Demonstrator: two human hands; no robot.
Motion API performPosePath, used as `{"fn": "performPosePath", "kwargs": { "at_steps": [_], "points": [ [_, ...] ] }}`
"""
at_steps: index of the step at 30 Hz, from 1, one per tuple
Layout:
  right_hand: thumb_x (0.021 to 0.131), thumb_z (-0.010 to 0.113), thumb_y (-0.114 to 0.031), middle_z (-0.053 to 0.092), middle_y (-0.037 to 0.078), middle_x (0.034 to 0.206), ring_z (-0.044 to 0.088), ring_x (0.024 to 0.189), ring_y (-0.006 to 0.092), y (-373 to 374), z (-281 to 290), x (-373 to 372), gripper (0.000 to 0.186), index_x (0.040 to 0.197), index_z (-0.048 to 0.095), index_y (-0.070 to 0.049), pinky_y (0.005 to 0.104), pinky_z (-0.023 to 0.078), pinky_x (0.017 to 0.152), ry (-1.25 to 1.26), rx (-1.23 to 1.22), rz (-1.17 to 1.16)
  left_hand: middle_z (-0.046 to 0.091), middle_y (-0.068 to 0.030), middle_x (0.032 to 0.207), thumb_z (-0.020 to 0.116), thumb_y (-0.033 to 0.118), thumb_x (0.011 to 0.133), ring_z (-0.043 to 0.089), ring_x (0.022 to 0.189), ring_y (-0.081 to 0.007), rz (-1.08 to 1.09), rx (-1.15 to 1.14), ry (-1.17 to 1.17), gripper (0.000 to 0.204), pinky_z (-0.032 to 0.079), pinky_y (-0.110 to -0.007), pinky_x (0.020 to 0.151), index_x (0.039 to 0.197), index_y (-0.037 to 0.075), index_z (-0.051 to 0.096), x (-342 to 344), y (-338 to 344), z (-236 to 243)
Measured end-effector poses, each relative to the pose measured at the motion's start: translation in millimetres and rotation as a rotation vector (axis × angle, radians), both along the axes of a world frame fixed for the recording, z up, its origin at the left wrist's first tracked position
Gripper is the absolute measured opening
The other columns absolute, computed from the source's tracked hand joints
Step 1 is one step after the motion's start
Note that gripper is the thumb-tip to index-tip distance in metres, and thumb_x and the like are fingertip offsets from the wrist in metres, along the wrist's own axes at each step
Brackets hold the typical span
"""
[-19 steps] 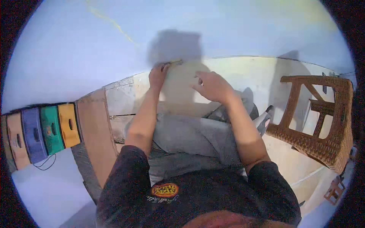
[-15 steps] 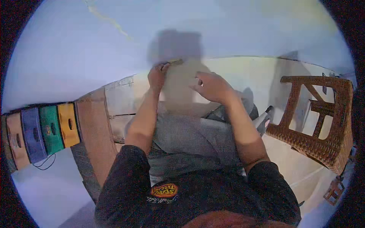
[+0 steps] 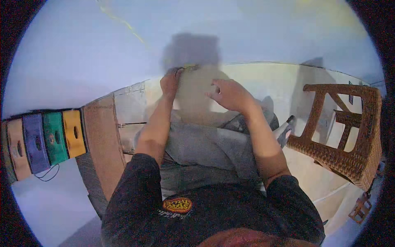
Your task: The person fills a crack in a wall using a putty knife and patching compound.
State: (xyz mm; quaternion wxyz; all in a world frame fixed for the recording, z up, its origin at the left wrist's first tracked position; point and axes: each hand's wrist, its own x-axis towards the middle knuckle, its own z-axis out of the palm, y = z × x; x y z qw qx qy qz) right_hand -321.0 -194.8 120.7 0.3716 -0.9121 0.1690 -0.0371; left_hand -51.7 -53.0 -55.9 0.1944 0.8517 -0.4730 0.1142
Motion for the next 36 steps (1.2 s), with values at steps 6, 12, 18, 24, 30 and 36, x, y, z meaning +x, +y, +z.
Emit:
{"fn": "performPosePath", "kwargs": {
  "at_steps": [6,12,18,24,30,36],
  "points": [
    [0.091,0.063,-0.046,0.069,0.025,0.094,0.067,0.089,0.0409,-3,-5,1,0.057,0.118,0.062,0.005,0.0457,0.052,0.081,0.065,-0.013,-0.001,0.07,-0.0127,0.087,0.048,0.045,0.1,0.069,0.077,-0.0329,0.133,0.146,0.135,0.034,0.054,-0.047,0.062,0.117,0.02,0.063,-1,-7,-8],
    [0.09,0.064,-0.049,0.068,0.026,0.092,0.067,0.087,0.0408,-2,-11,-4,0.058,0.115,0.063,0.004,0.0454,0.053,0.078,-0.05,-0.079,-0.017,0.067,-0.0213,0.101,0.046,0.038,0.101,0.067,0.085,-0.0371,-0.068,0.115,0.219,0.031,0.053,-0.049,0.073,0.12,0.018,0.061,2,-10,-12],
    [0.091,0.063,-0.045,0.069,0.025,0.099,0.067,0.091,0.0397,0,0,0,0.058,0.121,0.061,0.003,0.0449,0.052,0.083,0.05,0.05,-0.013,0.068,-0.0239,0.093,0.041,0.041,0.103,0.065,0.089,-0.0425,0.068,0.18,0.255,0.041,0.052,-0.051,0.077,0.117,0.007,0.062,6,-7,-34],
    [0.092,0.062,-0.043,0.069,0.025,0.101,0.067,0.094,0.0393,4,10,-1,0.054,0.119,0.063,0.003,0.0437,0.052,0.084,0.072,0.05,-0.041,0.069,-0.022,0.089,0.032,0.051,0.105,0.066,0.08,-0.04,-0.034,0.094,0.145,0.053,0.054,-0.049,0.07,0.114,0.011,0.065,0,-1,-23],
    [0.091,0.063,-0.044,0.069,0.025,0.091,0.068,0.086,0.0392,5,6,6,0.056,0.12,0.062,0.004,0.0454,0.052,0.078,0.001,0.041,0.012,0.068,-0.0206,0.086,0.034,0.046,0.105,0.066,0.08,-0.0374,0.006,0.137,0.04,0.046,0.053,-0.048,0.069,0.116,0.011,0.062,20,14,-28],
    [0.092,0.062,-0.042,0.069,0.025,0.09,0.067,0.087,0.0401,-2,15,-3,0.056,0.122,0.06,0.005,0.0442,0.052,0.08,0.083,0.073,-0.04,0.068,-0.0168,0.08,0.045,0.036,0.103,0.068,0.074,-0.0366,0.024,0.159,0.114,0.033,0.054,-0.05,0.065,0.112,0.009,0.061,-2,-10,-39]
  ]
}}
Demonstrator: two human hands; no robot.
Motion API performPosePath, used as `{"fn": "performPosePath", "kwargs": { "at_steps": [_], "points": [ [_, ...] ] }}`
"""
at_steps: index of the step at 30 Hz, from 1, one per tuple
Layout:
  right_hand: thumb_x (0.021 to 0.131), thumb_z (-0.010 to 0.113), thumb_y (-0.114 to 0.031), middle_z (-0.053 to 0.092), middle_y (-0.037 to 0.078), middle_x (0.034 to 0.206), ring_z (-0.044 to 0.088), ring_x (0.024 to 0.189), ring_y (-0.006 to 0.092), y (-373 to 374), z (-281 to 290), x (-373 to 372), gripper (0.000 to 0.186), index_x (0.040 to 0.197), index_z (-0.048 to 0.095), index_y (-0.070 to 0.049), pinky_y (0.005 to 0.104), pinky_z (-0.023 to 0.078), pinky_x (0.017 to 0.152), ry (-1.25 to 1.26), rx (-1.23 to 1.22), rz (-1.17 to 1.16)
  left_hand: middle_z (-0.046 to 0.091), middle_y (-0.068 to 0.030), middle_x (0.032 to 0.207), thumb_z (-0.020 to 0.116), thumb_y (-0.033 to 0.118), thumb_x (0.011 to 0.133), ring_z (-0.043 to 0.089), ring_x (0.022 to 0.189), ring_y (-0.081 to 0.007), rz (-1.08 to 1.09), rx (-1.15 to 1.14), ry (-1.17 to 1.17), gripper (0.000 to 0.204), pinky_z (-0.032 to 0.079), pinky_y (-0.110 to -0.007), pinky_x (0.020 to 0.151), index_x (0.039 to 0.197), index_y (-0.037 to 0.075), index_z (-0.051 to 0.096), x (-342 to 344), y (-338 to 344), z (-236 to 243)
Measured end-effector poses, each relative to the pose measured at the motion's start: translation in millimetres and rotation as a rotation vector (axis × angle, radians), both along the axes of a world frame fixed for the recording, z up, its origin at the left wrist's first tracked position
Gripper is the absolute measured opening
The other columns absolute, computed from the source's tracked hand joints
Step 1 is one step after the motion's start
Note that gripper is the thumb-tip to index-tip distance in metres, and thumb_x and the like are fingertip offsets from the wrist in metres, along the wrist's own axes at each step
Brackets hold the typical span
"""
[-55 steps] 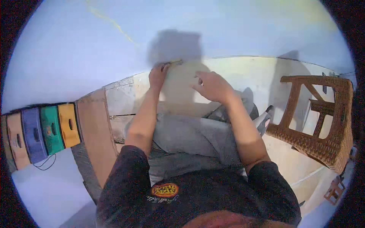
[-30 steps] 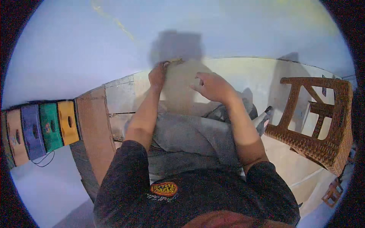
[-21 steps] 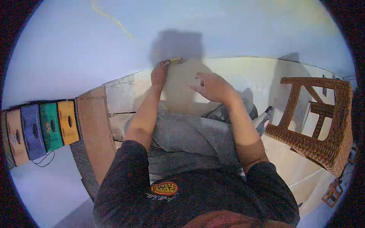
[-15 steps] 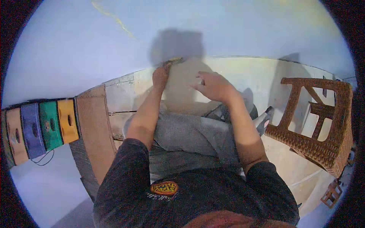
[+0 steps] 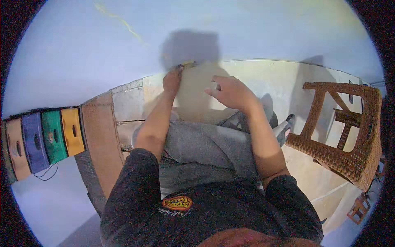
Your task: The person fills a crack in a wall using a putty knife and patching compound.
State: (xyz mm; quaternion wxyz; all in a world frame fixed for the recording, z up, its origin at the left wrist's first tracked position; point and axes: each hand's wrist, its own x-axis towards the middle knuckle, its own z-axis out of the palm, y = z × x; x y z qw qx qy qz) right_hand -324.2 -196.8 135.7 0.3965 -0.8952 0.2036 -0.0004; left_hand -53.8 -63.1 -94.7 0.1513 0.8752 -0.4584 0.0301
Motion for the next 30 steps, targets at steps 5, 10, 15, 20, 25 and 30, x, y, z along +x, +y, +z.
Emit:
{"fn": "performPosePath", "kwargs": {
  "at_steps": [5,10,15,20,25,30],
  "points": [
    [0.092,0.062,-0.042,0.069,0.025,0.09,0.067,0.087,0.04,2,2,1,0.055,0.117,0.061,0.006,0.0438,0.052,0.08,-0.072,-0.018,0.02,0.069,-0.0157,0.077,0.043,0.039,0.103,0.068,0.072,-0.0368,0.034,-0.025,-0.044,0.034,0.055,-0.05,0.064,0.111,0.013,0.062,11,10,-2],
    [0.092,0.063,-0.042,0.068,0.024,0.088,0.067,0.085,0.0396,2,1,3,0.053,0.112,0.062,0.006,0.0445,0.051,0.078,-0.034,-0.017,0.016,0.07,-0.015,0.079,0.043,0.041,0.103,0.068,0.072,-0.0361,0.064,-0.009,-0.073,0.032,0.054,-0.049,0.06,0.114,0.018,0.063,5,10,5],
    [0.091,0.064,-0.042,0.068,0.024,0.086,0.066,0.082,0.0386,-4,-13,-7,0.053,0.113,0.062,0.007,0.0445,0.051,0.075,-0.089,-0.041,-0.029,0.069,-0.015,0.08,0.045,0.041,0.103,0.068,0.071,-0.0356,0.004,-0.04,-0.024,0.032,0.054,-0.048,0.062,0.115,0.017,0.062,-12,-6,26],
    [0.091,0.064,-0.041,0.067,0.024,0.084,0.066,0.081,0.0379,1,5,2,0.054,0.117,0.061,0.006,0.0431,0.051,0.075,-0.098,0.005,0.009,0.069,-0.0139,0.077,0.048,0.036,0.102,0.069,0.074,-0.0324,0.004,-0.097,-0.119,0.029,0.055,-0.044,0.065,0.117,0.016,0.062,0,13,17],
    [0.091,0.064,-0.041,0.067,0.024,0.084,0.067,0.083,0.0383,-1,-4,0,0.053,0.116,0.062,0.006,0.045,0.052,0.078,-0.118,-0.067,0.03,0.07,-0.0136,0.083,0.049,0.031,0.101,0.07,0.079,-0.0299,0.2,0.125,0.017,0.025,0.056,-0.041,0.071,0.116,0.019,0.065,-6,5,27],
    [0.091,0.062,-0.042,0.068,0.023,0.086,0.067,0.083,0.0375,0,7,-3,0.051,0.114,0.063,0.004,0.044,0.051,0.077,-0.065,-0.048,0.012,0.072,-0.0149,0.091,0.046,0.032,0.103,0.068,0.08,-0.0354,0.118,0.161,0.025,0.028,0.055,-0.045,0.072,0.119,0.018,0.065,-8,7,40]
  ]
}}
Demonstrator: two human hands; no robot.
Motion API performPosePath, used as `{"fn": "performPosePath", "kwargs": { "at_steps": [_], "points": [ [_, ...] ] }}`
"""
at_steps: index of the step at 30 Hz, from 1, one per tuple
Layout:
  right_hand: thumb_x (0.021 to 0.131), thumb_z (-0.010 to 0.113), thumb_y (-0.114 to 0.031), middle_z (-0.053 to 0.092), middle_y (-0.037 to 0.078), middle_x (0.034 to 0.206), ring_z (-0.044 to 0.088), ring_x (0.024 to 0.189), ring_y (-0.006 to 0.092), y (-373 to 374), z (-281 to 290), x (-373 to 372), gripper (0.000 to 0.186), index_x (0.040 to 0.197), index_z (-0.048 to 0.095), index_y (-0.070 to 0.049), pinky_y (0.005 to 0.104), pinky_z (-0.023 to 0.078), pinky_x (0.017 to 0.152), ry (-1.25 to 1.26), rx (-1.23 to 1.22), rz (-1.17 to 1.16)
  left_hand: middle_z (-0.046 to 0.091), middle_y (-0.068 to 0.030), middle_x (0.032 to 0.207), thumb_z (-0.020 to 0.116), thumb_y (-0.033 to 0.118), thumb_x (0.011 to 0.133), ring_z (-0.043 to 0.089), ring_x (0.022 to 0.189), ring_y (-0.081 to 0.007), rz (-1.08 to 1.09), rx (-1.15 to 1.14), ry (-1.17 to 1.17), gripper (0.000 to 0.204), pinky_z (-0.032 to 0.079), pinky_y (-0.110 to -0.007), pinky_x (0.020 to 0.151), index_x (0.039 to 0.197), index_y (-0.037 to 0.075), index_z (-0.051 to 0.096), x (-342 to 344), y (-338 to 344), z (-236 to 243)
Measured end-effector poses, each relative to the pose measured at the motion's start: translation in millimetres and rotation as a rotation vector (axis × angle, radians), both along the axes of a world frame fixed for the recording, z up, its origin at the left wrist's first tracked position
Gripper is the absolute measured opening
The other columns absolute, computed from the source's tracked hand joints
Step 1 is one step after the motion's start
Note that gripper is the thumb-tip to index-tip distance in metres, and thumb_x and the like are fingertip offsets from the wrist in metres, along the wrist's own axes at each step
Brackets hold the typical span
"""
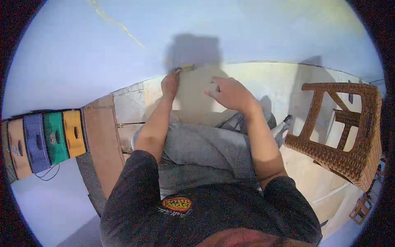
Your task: The person fills a crack in a wall using a putty knife and patching compound.
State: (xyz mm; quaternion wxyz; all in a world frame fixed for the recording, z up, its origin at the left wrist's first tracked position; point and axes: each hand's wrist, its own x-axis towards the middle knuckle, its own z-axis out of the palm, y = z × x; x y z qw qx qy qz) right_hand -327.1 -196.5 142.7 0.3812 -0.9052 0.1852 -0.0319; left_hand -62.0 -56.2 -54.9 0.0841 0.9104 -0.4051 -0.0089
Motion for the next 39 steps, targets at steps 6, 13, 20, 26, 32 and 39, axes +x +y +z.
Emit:
{"fn": "performPosePath", "kwargs": {
  "at_steps": [6,13,20,26,32,39],
  "points": [
    [0.092,0.062,-0.043,0.068,0.023,0.088,0.067,0.083,0.0393,0,-13,0,0.052,0.113,0.063,0.004,0.0439,0.052,0.078,-0.067,-0.086,0.003,0.07,-0.0179,0.091,0.04,0.041,0.105,0.068,0.081,-0.0362,0.003,-0.14,0.049,0.042,0.054,-0.047,0.07,0.108,0.009,0.066,-7,-4,-6],
    [0.091,0.062,-0.048,0.067,0.025,0.101,0.066,0.095,0.0395,-9,-21,-7,0.058,0.116,0.063,0.004,0.0456,0.051,0.083,0.06,0.006,-0.025,0.07,-0.0182,0.089,0.043,0.041,0.103,0.068,0.084,-0.0341,-0.074,-0.169,-0.044,0.041,0.055,-0.045,0.073,0.107,0.007,0.066,-16,-12,-19],
    [0.091,0.06,-0.052,0.068,0.026,0.107,0.065,0.099,0.0407,-12,-66,9,0.062,0.121,0.062,0.003,0.0468,0.05,0.09,0.102,-0.133,0.036,0.066,-0.0104,0.083,0.049,0.027,0.102,0.065,0.068,-0.024,-0.094,0.006,0.587,0.035,0.056,-0.036,0.065,0.131,0.009,0.052,-25,5,34],
    [0.094,0.061,-0.043,0.07,0.023,0.105,0.066,0.098,0.0366,15,-34,35,0.048,0.116,0.066,-0.001,0.0413,0.049,0.09,0.054,0.113,-0.069,0.064,-0.0033,0.086,0.066,0.04,0.092,0.06,0.075,-0.0147,0.005,-0.257,1.093,0.045,0.052,-0.033,0.068,0.122,0.005,0.065,-74,6,130],
    [0.098,0.064,-0.023,0.066,0.001,0.084,0.057,0.075,0.0088,35,-71,64,0.021,0.097,0.067,-0.002,0.0265,0.045,0.07,-0.196,0.472,-0.099,0.065,-0.0059,0.105,0.069,0.045,0.089,0.059,0.096,-0.0176,0.099,-0.691,1.536,0.051,0.05,-0.039,0.082,0.124,0.008,0.066,-81,32,117],
    [0.096,0.063,-0.011,0.061,0.0,0.074,0.055,0.071,0.0064,50,-97,81,0.008,0.097,0.065,-0.003,0.0252,0.045,0.062,-0.111,0.603,-0.185,0.059,-0.0243,0.133,0.046,0.058,0.097,0.056,0.123,-0.0384,0.097,-0.284,0.655,0.068,0.044,-0.047,0.103,0.136,0.003,0.055,16,74,87]
  ]
}}
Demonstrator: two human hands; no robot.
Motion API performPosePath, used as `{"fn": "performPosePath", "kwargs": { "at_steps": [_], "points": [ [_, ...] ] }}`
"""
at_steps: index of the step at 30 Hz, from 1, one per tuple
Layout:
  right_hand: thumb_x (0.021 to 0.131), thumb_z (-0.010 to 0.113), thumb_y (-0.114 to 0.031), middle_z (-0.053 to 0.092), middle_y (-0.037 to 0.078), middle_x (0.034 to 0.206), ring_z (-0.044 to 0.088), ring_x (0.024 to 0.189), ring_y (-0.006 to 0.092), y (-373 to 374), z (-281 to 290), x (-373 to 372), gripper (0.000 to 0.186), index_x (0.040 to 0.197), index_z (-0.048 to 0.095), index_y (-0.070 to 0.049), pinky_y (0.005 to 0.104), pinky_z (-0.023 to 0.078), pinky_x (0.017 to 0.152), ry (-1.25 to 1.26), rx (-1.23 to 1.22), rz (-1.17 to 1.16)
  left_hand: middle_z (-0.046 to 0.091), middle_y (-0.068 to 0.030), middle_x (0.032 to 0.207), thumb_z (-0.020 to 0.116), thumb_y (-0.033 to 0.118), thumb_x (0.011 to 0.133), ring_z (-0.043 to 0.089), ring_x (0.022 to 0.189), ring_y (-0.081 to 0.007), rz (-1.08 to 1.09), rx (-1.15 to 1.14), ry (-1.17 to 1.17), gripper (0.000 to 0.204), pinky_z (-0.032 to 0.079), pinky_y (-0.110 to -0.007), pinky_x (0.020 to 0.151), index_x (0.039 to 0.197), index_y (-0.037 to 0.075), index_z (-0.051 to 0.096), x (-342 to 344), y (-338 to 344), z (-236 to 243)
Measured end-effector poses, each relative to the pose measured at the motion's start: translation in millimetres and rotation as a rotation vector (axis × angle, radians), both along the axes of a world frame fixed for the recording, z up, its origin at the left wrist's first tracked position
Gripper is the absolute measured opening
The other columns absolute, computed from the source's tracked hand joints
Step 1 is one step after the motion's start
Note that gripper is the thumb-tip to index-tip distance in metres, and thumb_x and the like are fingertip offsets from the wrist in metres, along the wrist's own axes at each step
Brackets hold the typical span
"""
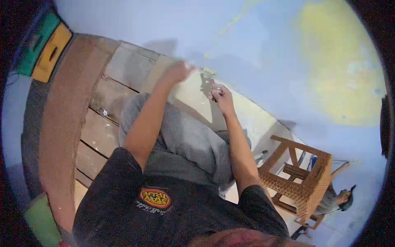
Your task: The person fills a crack in a wall using a putty knife and patching compound.
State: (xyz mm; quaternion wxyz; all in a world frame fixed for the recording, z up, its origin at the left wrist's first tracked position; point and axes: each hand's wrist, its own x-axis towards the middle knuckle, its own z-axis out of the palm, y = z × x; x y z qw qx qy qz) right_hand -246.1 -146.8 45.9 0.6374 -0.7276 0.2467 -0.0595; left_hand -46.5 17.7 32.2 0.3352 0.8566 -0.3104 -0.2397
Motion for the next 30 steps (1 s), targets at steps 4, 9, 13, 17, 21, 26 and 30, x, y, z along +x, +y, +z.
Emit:
{"fn": "performPosePath", "kwargs": {
  "at_steps": [4,9,13,17,21,26,30],
  "points": [
    [0.093,0.061,-0.011,0.067,0.016,0.079,0.066,0.075,0.0326,-1,-35,59,0.011,0.096,0.066,-0.002,0.0407,0.051,0.069,-0.148,-0.922,0.211,0.058,-0.0264,0.132,0.046,0.056,0.097,0.054,0.126,-0.0402,0.194,-0.061,-0.233,0.066,0.042,-0.048,0.106,0.131,0.0,0.058,92,59,-45],
    [0.093,0.066,-0.033,0.07,0.015,0.09,0.067,0.082,0.0353,-11,-37,90,0.026,0.097,0.067,-0.008,0.0447,0.052,0.071,0.01,-1.155,0.127,0.062,-0.0251,0.125,0.05,0.05,0.097,0.058,0.118,-0.0398,0.251,-0.094,-0.026,0.058,0.045,-0.048,0.102,0.123,0.0,0.063,53,18,-10],
    [0.093,0.066,-0.037,0.071,0.012,0.084,0.068,0.072,0.033,-13,-63,104,0.026,0.096,0.067,-0.011,0.0422,0.052,0.064,-0.04,-1.206,0.032,0.062,-0.0221,0.127,0.05,0.05,0.095,0.058,0.12,-0.0377,0.208,-0.087,0.102,0.059,0.045,-0.049,0.102,0.124,0.001,0.063,53,9,2],
    [0.091,0.069,-0.035,0.068,0.008,0.077,0.066,0.068,0.029,-13,-65,106,0.023,0.094,0.068,-0.012,0.0397,0.052,0.059,0.05,-1.464,0.013,0.064,-0.0225,0.123,0.052,0.049,0.094,0.06,0.117,-0.039,0.222,-0.074,0.14,0.056,0.047,-0.048,0.1,0.122,0.002,0.064,45,-1,10],
    [0.09,0.07,-0.027,0.066,0.006,0.076,0.065,0.065,0.0259,-17,-67,110,0.015,0.088,0.068,-0.013,0.0369,0.05,0.055,-0.231,-1.402,0.042,0.065,-0.0234,0.118,0.052,0.05,0.093,0.061,0.112,-0.0403,0.183,-0.078,0.097,0.056,0.048,-0.048,0.098,0.116,0.001,0.066,50,-4,-3],
    [0.089,0.071,-0.023,0.067,0.007,0.078,0.065,0.065,0.0256,-22,-62,111,0.009,0.091,0.07,-0.014,0.037,0.049,0.053,-0.217,-1.345,0.038,0.068,-0.0257,0.109,0.054,0.05,0.093,0.064,0.106,-0.0407,0.27,-0.165,0.027,0.055,0.05,-0.048,0.094,0.107,-0.001,0.069,46,-9,-6],
    [0.091,0.067,-0.026,0.068,0.006,0.078,0.066,0.065,0.0269,-22,-60,111,0.012,0.092,0.068,-0.014,0.0376,0.049,0.054,-0.185,-1.368,0.02,0.068,-0.0266,0.105,0.055,0.05,0.094,0.066,0.101,-0.0413,0.211,-0.188,0.054,0.056,0.051,-0.047,0.091,0.107,-0.003,0.069,49,-4,3]
  ]
}}
